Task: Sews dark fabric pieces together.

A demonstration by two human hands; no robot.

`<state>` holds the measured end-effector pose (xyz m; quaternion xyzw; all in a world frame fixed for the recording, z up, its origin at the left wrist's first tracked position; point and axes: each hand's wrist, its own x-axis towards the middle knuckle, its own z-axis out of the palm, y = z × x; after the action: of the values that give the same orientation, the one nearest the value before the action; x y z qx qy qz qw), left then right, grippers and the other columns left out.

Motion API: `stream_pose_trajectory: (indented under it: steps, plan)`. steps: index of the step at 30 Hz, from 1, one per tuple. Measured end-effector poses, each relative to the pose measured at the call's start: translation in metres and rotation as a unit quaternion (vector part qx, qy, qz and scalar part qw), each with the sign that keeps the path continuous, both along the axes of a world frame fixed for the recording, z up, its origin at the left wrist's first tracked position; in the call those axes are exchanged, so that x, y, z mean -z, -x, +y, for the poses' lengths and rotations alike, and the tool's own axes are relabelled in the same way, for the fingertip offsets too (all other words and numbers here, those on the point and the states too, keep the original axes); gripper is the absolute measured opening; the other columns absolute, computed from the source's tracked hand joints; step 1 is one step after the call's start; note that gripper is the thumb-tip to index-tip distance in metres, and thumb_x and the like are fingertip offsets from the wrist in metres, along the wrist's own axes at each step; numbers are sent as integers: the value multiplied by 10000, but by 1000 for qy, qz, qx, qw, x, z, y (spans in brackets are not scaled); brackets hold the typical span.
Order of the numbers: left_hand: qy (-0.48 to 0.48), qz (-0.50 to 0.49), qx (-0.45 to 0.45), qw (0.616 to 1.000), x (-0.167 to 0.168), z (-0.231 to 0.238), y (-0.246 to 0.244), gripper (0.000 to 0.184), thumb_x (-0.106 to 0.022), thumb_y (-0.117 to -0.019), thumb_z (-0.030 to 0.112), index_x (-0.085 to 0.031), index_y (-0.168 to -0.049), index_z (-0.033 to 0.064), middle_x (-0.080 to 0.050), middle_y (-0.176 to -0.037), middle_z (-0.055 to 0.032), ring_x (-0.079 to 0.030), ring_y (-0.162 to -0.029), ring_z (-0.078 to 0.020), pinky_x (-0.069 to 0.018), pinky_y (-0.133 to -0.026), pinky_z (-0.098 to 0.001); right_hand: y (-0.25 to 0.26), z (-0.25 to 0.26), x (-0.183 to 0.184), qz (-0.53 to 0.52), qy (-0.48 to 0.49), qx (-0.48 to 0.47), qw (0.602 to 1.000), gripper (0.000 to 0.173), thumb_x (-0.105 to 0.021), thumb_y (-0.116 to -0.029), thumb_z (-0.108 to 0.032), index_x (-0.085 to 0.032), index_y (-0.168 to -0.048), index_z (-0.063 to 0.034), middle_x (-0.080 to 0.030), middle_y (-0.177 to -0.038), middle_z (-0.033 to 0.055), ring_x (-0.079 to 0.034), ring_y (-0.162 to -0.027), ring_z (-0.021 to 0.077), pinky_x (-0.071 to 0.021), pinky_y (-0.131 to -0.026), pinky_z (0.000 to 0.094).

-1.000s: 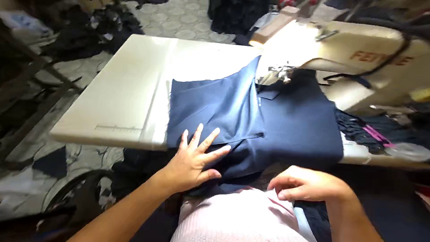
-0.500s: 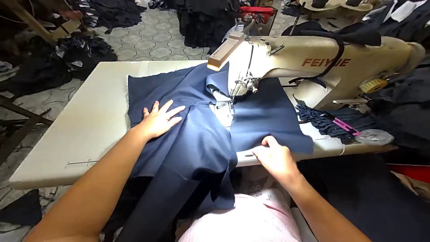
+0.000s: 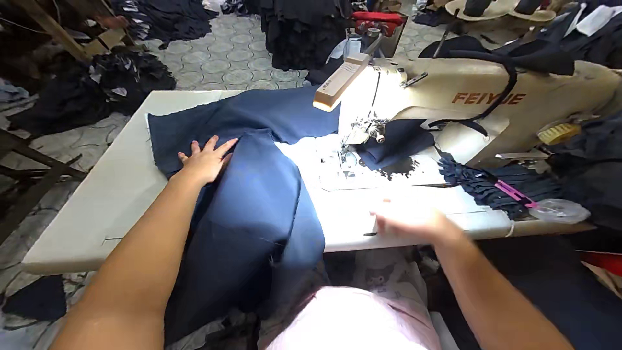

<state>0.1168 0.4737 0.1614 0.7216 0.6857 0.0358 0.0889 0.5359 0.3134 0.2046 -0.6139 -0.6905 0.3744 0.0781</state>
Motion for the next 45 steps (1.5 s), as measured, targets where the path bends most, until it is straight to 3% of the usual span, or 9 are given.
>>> stream_pose_trajectory:
  steps: [6,9,12,18,23,27,35,40,45]
  plan:
    - [-5,-16,-43,999,-4,19,-30,488,-345,-1119,426,-329,-1606,392,-214,-1697,-184,-112,-1512,-596,-102,-1050,-886,96,-57,124,38,255,-127,958,634,-772,-886,-488,-657,-1269,5,-693,-1167,215,-669,-1100,306,-507,-989,543]
    - [-4,0,-49,999,0,26,-19,502,-338,-1105,491,-323,-1602,421,-214,-1701,-165,-139,-1514,-581,-140,-1036,-884,147,-56,121,177,325,-93,924,353,-617,-1021,-422,-710,-1144,-105,-642,-786,-25,-546,-599,41,-490,-588,234]
    - [-22,-12,-113,993,-3,9,26,514,-408,-1101,446,-387,-1596,307,-274,-1660,-238,-225,-1455,-639,-199,-1001,-895,177,-45,54,290,414,-144,851,403,-396,-1119,-373,-609,-1186,-39,-728,-787,7,-624,-544,55,-535,-540,223]
    - [96,151,-255,950,-15,-87,90,317,-640,-985,199,-675,-1030,-112,-646,-1115,-391,-605,-1092,-600,-449,-860,-784,210,102,-44,428,-48,16,903,405,-498,-1081,-215,-508,-1368,72,-637,-1243,233,-641,-1135,248,-529,-978,411]
    - [73,65,-113,989,-33,-157,84,605,-407,-1098,442,-687,-1079,-95,-646,-1137,-386,-613,-1119,-575,-441,-912,-766,221,104,-70,355,-433,-60,827,594,-561,-1019,-171,-391,-1521,97,-384,-1570,327,-347,-1497,424,-296,-1227,487]
    - [-33,3,103,994,13,-170,78,720,-253,-1015,633,-512,-1524,195,-491,-1528,-230,-418,-1418,-504,-269,-1075,-779,193,3,-19,247,-426,-256,832,578,-538,-1019,-244,-428,-1571,-110,-316,-1636,237,-270,-1541,377,-239,-1248,586]
    - [-59,-16,-44,997,18,-131,44,592,-386,-1081,513,-445,-1566,178,-455,-1552,-251,-368,-1439,-545,-181,-1072,-850,189,11,58,26,-266,-424,865,457,-480,-1070,-439,-501,-1523,-380,-469,-1540,249,-335,-1476,507,-185,-1168,763]
    - [-46,-9,-79,996,19,-161,16,679,-358,-1034,655,-315,-1626,325,-271,-1670,-213,-220,-1493,-576,-142,-1042,-877,174,155,58,-62,-409,-358,837,385,-515,-1016,-184,-673,-1367,-203,-643,-1391,139,-491,-1399,387,-290,-1175,651]
    - [-84,32,-41,995,22,-169,9,670,-371,-1006,686,-410,-1582,346,-398,-1580,-250,-356,-1390,-590,-344,-950,-793,186,171,5,-110,-419,0,901,475,-610,-895,-58,-603,-1363,28,-189,-1683,254,-183,-1511,560,-292,-1124,721]
